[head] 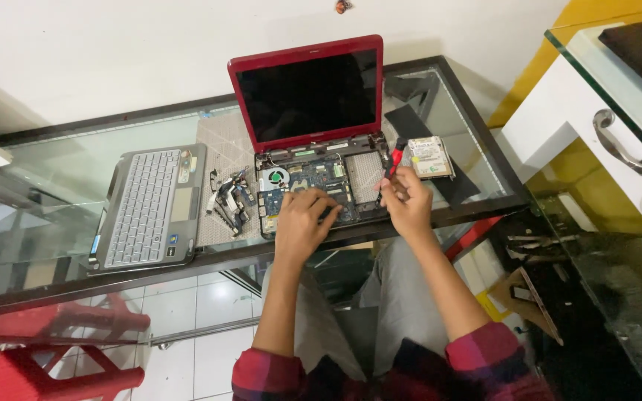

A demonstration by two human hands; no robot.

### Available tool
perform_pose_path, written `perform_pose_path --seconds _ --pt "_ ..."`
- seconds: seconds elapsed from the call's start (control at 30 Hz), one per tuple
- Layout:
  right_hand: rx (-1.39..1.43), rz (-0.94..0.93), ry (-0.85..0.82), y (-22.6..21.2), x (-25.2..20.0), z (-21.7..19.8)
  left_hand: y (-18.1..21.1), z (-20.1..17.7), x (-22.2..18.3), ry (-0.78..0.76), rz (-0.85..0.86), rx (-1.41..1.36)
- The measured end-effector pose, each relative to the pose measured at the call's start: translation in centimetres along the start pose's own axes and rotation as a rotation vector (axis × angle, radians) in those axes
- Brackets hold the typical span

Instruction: Disassembling a laptop by removing screws with a screwdriver and manipulating internal components for repair.

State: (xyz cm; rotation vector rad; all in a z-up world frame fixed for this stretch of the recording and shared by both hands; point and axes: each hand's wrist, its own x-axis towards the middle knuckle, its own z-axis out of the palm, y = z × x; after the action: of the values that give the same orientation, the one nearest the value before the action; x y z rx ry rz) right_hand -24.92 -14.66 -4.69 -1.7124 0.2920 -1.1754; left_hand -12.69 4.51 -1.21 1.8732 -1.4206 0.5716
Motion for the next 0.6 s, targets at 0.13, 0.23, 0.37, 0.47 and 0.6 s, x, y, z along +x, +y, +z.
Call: perform_pose_path --seconds 0.13,0.23,0.37,0.47,0.6 --pt "0.013 -0.007 0.076 -1.6 0.3 0.2 -0.2 0.3 -0.2 0.002 0.032 0.004" --pt "0.059 -0.008 0.127 -0.3 0.7 0.0 -0.1 0.3 -0.1 0.016 0.051 0.014" --pt "0.126 0.086 0.192 -0.2 0.8 -0.1 0.2 0.0 0.0 0.021 0.052 0.009" --pt "0.084 0.093 0.195 -0.7 0.7 -0.2 0.2 0.0 0.0 0.024 0.058 0.021" --pt "-0.004 0.087 0.159 -1.8 0.7 -0.1 0.3 -0.1 0.1 0.013 0.063 0.026"
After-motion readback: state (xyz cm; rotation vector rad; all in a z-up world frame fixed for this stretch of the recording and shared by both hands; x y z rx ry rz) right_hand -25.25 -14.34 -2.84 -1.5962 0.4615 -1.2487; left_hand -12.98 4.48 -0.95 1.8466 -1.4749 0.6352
